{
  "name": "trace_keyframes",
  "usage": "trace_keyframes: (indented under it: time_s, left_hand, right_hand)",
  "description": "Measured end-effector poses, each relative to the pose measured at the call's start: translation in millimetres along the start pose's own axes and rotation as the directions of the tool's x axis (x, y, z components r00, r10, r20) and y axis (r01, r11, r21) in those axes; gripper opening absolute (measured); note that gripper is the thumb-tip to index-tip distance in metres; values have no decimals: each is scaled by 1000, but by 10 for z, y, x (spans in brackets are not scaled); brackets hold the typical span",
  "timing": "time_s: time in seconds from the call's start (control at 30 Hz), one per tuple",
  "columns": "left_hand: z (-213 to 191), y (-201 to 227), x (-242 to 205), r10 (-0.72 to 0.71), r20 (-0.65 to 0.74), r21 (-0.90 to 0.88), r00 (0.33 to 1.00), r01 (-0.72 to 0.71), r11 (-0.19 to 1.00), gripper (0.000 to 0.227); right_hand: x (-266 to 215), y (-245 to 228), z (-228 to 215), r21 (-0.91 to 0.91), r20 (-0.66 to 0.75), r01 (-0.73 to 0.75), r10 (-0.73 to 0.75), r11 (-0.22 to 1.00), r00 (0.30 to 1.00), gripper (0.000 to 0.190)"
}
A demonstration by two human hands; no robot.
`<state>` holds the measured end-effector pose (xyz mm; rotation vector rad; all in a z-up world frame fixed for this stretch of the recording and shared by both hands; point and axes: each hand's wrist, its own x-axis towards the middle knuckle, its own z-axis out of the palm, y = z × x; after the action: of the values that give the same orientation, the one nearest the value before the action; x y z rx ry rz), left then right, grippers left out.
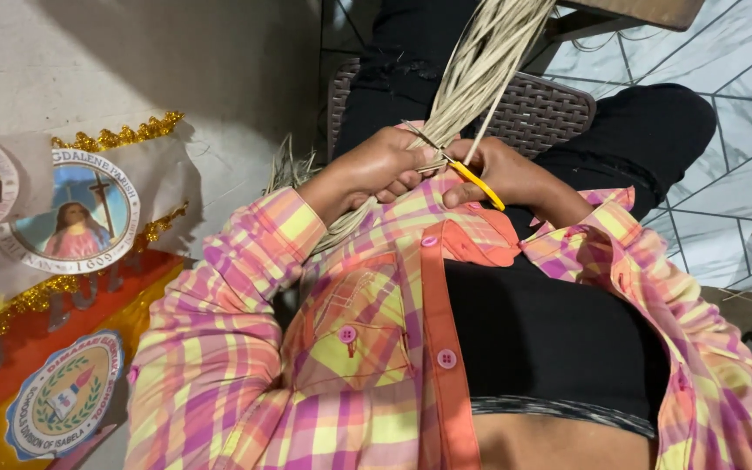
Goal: The person is stripping, trimming, and bundling long plant fibers, likely for making a broom or similar craft item.
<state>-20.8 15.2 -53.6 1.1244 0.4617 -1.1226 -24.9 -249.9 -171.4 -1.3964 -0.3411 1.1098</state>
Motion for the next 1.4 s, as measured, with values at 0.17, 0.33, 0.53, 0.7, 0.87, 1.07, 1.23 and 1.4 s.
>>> trace_keyframes:
  time_s: [0.17, 0.33, 0.53, 0.7, 0.87, 1.07, 1.23, 1.4]
  left_hand:
    - [59, 129, -152, -17, 13, -27, 1000, 17, 1000, 21]
    - [151, 235, -213, -86, 62, 21, 994, 84, 996, 22]
    - [127, 233, -107, -124, 80, 124, 989, 113, 986, 24]
    - [-67, -62, 29, -158, 145, -23, 977, 163, 986, 22]
    - [-93, -26, 31, -162, 152, -44, 975, 171, 984, 23]
    - [-33, 110, -6, -176, 181, -20, 968, 183, 983, 24]
    - [-54, 27, 44, -189, 167, 2, 968, 191, 982, 25]
    - [49, 225, -152, -112, 140, -48, 984, 120, 992, 25]
  right_hand:
    - [-17, -232, 27, -14, -27, -17, 17, 1000, 999, 57]
    - [-54, -546, 105, -61, 9, -14, 14, 998, 1000, 71]
    - [-58, -275, 45, -105, -8, 5, -6, 994, 1000, 81]
    - [-46, -335, 47, -67, 39, -46, 49, 997, 998, 59]
    - [17, -271, -31, -92, 78, -29, 36, 995, 996, 59]
    - [-52, -285, -58, -145, 118, -30, 47, 989, 992, 83]
    - [7, -118, -25, -124, 68, -32, 40, 992, 997, 75]
    - [-21, -397, -87, -97, 83, 2, 6, 995, 997, 67]
